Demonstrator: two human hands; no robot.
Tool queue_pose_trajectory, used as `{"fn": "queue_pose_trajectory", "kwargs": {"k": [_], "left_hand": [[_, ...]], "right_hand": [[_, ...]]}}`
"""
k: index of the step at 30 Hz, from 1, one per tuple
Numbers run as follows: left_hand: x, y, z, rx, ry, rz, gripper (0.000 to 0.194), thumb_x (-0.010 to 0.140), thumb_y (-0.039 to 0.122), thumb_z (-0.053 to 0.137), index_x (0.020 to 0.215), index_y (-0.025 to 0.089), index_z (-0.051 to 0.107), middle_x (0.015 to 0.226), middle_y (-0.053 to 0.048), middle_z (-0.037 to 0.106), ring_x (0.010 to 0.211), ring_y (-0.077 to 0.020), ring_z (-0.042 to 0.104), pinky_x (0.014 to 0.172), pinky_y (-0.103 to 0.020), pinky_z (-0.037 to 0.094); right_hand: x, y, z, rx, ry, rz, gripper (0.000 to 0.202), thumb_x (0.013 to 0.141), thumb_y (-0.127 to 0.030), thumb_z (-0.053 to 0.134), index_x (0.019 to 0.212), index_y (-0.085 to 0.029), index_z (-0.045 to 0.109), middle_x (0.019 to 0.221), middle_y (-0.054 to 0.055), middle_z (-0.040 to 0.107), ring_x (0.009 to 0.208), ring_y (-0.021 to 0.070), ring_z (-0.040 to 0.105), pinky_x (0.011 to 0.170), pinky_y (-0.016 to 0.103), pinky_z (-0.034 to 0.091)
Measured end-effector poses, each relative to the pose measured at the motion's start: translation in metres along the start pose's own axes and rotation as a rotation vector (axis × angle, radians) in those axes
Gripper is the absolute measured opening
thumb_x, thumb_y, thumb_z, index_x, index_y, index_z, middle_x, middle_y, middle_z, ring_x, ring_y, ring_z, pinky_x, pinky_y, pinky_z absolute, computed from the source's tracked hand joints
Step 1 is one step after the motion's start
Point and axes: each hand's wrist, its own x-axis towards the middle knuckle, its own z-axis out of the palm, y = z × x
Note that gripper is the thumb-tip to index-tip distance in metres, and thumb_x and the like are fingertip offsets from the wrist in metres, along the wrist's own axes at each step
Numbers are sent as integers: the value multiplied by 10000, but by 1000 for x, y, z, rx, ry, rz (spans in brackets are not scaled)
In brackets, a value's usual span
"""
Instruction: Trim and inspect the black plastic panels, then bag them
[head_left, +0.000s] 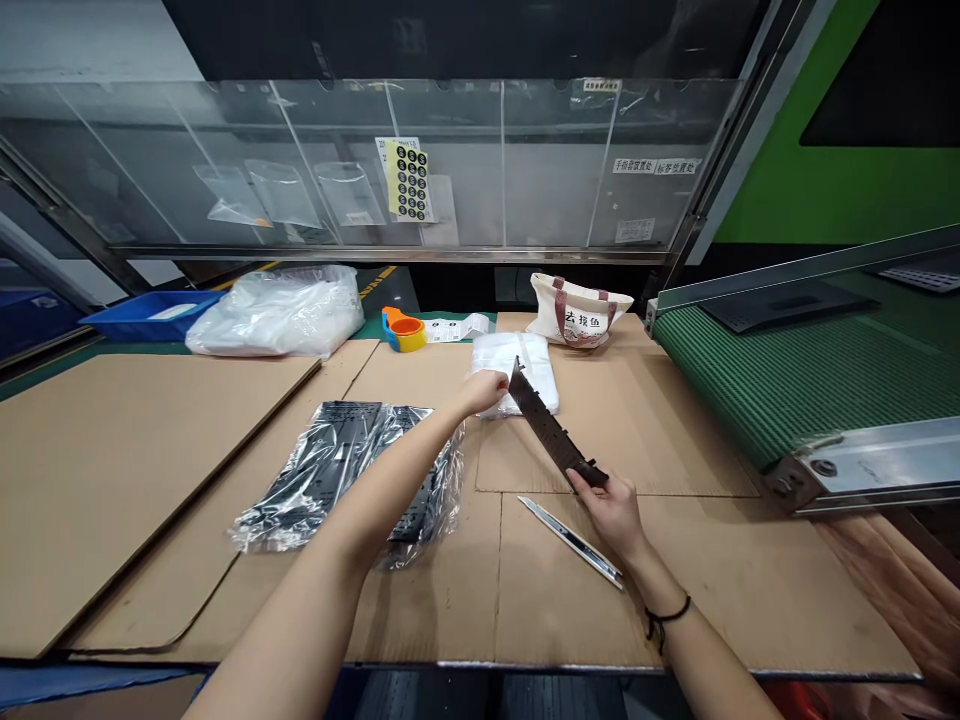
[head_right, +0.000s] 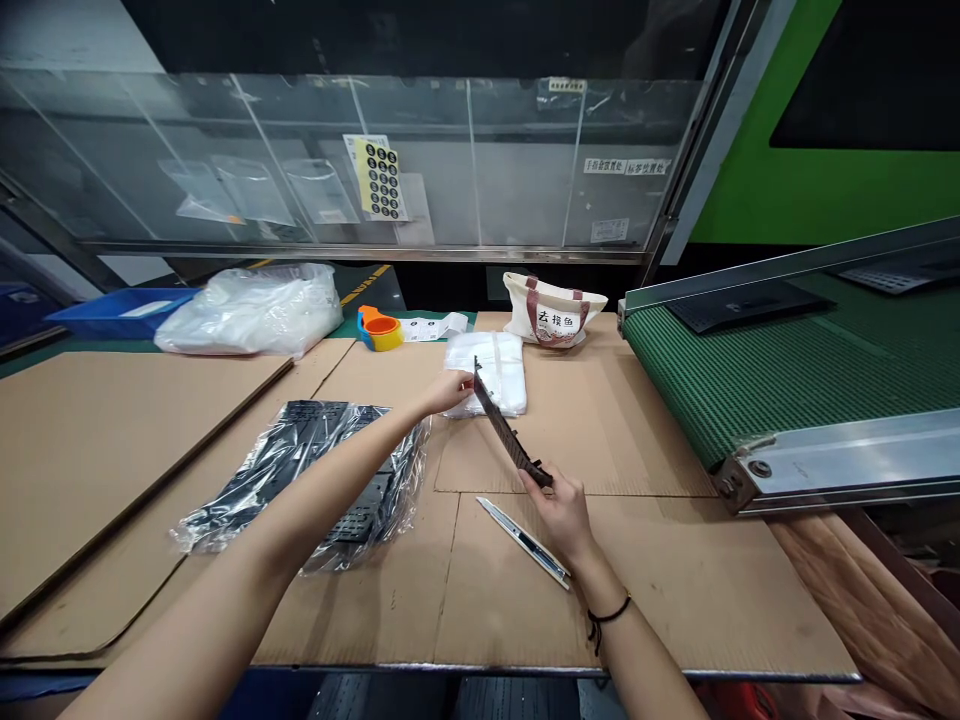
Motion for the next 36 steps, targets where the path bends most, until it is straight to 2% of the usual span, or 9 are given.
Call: {"fn": "queue_pose_trajectory", "kwargs": {"k": [4,8,12,16,19,24,26,30,36], "left_hand": [[2,1,1,-124,54,-73,248,918,337,590,1080,152,619,1095,-72,636,956,-192,627,837,-398,541],[7,0,1,-304,160,-174,266,924,344,582,1096,142,607,1052,-66,643,888,-174,639,779,-370,557],[17,1,-6,-474,295,-257,300,933,354,568,1144,141,582,1044,-67,637,843,-161,641,723,-340,566],[18,7,-13,-470,374,-247,302,934,354,562,1153,145,576,1071,-72,626,874,-171,634,745,-354,560],[8,13,-12,-369,328,-176,274,925,337,577,1122,147,591,1087,-72,623,937,-190,623,811,-391,543],[-6,14,1,-260,142,-111,242,907,320,608,1068,141,617,1079,-69,636,959,-195,624,843,-409,535],[-6,12,5,-251,106,-111,258,910,325,602,1094,145,612,1111,-76,630,984,-203,621,857,-419,533],[-3,10,9,-295,88,-143,276,911,327,602,1120,148,606,1143,-81,621,1008,-211,617,867,-428,532],[7,9,6,-512,172,-256,308,924,343,581,1160,147,582,1117,-81,626,938,-192,635,808,-394,554]], "right_hand": [[0,-1,2,-48,-57,4,355,857,-534,557,707,-216,606,565,-7,591,485,153,529,499,247,418],[-1,2,4,-88,-38,33,379,876,-547,534,731,-202,597,523,-30,515,445,128,430,454,233,343],[-1,4,6,-92,-11,48,403,872,-562,535,743,-188,613,520,-28,513,440,124,413,442,229,327],[-1,4,7,-73,33,51,389,860,-539,566,746,-175,642,518,-19,544,425,125,435,431,228,347],[-2,5,7,-45,110,42,364,860,-507,584,760,-166,660,584,13,618,478,146,516,477,240,419],[-4,6,4,1,228,4,377,858,-528,564,775,-174,666,610,41,657,537,182,586,519,275,473],[-4,6,3,5,204,-14,378,847,-539,572,725,-190,650,575,34,642,493,173,568,487,269,456],[-3,3,4,-2,64,-37,369,832,-540,590,678,-207,621,526,9,608,406,143,513,431,247,391],[-2,-3,6,-29,-36,12,326,873,-484,550,722,-205,625,518,-4,581,417,145,510,452,242,339]]}}
